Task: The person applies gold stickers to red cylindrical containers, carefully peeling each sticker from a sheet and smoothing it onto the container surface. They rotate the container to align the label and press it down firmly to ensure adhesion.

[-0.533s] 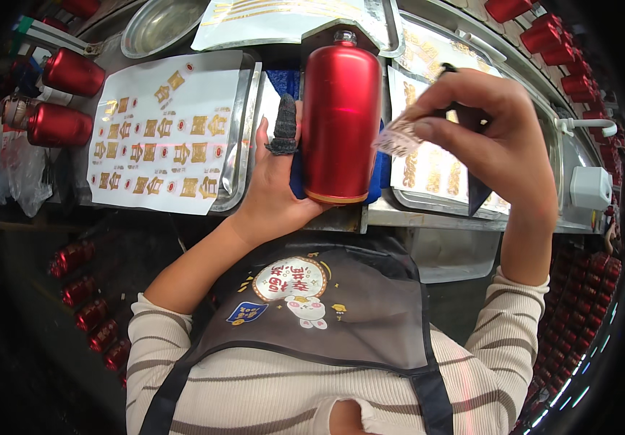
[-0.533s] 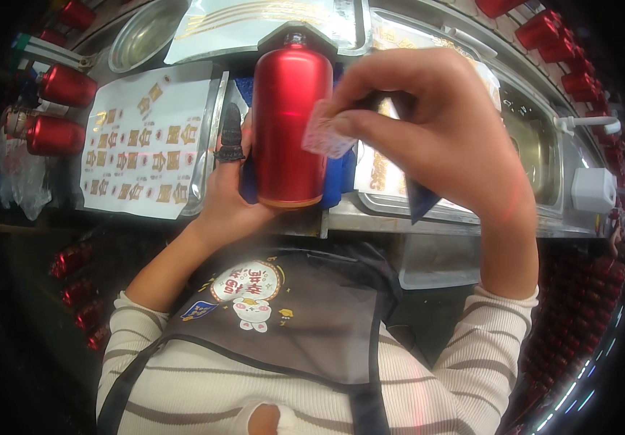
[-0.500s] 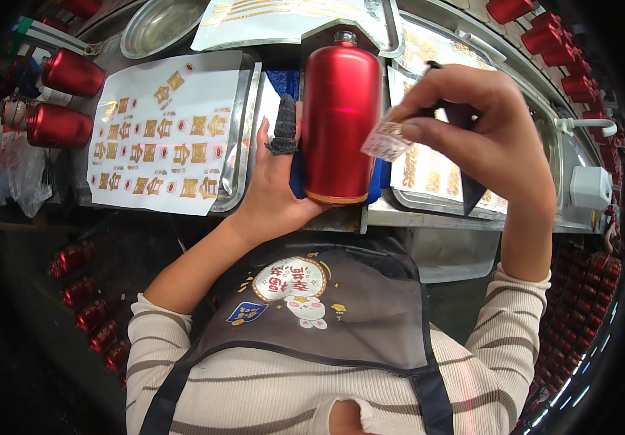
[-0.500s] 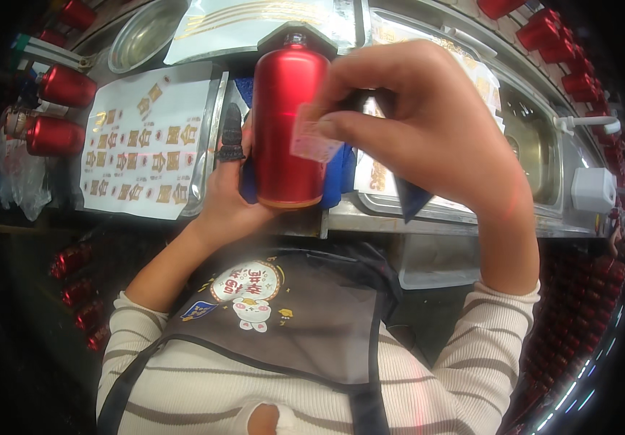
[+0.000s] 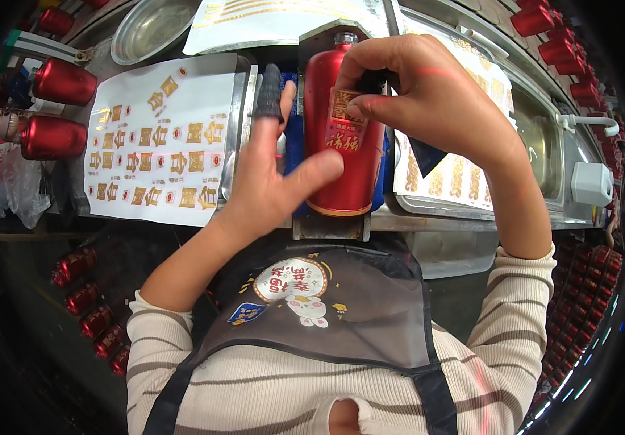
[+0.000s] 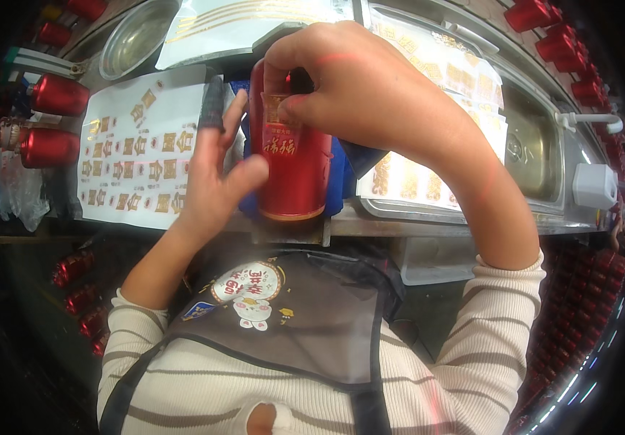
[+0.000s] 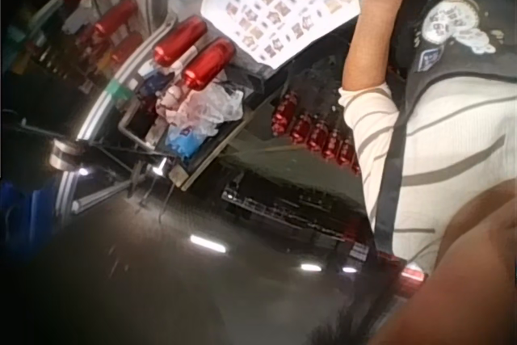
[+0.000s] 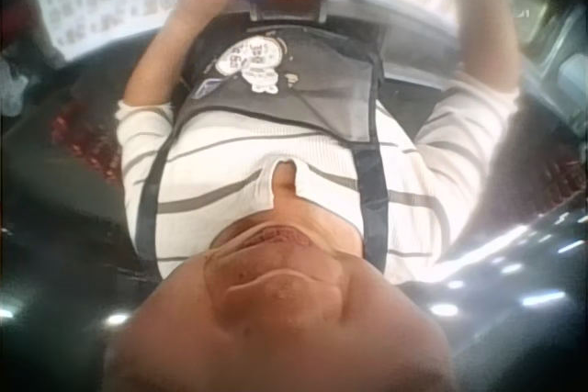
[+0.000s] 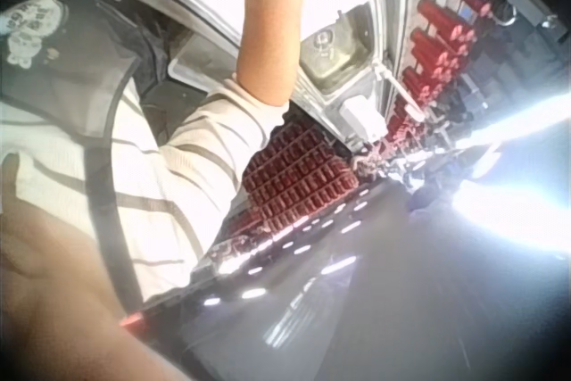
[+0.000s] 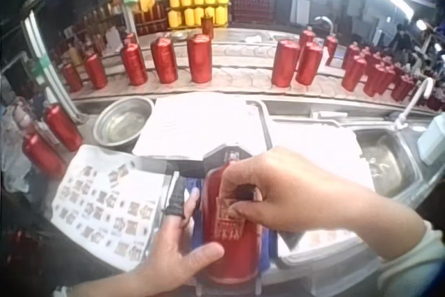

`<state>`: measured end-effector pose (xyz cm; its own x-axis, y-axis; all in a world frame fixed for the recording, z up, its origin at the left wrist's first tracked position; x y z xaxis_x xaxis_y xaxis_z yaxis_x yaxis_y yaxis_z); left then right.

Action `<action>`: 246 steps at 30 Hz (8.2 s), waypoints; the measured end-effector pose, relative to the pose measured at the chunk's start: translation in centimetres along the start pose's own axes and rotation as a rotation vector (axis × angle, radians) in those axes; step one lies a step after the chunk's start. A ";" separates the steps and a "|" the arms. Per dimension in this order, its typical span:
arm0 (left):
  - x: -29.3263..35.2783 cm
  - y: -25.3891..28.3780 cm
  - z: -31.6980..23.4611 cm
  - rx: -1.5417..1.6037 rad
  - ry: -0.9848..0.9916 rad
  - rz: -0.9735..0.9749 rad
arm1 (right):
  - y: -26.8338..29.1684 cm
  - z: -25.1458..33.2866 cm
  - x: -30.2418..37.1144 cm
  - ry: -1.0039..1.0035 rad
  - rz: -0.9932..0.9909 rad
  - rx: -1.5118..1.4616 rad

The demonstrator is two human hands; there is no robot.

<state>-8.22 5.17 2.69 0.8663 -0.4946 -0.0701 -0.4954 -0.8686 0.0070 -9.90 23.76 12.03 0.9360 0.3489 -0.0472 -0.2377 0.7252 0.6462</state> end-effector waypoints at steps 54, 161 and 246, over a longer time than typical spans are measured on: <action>-2.6 -1.0 0.8 0.312 0.094 -0.103 | -4.8 -3.6 5.8 -0.367 -0.558 -0.562; -0.8 -0.9 1.2 0.073 -0.077 -0.142 | -4.7 0.6 9.1 0.699 -0.383 0.334; -15.9 27.2 -0.5 -0.736 -0.176 -0.611 | -6.1 -6.8 10.1 -0.528 -0.617 -0.622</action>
<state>-35.45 -10.57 4.50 0.9091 0.0075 -0.4164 0.2528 -0.8046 0.5374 -0.77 26.92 2.49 0.9000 -0.3869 0.2009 0.3726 0.9219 0.1063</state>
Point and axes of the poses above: each hand's wrist, its own x-axis away from the middle knuckle, its own y-axis out of the back of the hand, z = x × y, the point moved 4 cm from there along -x, towards the middle knuckle, and after that the axes turned 1 degree about -z, right-handed, at the moved point
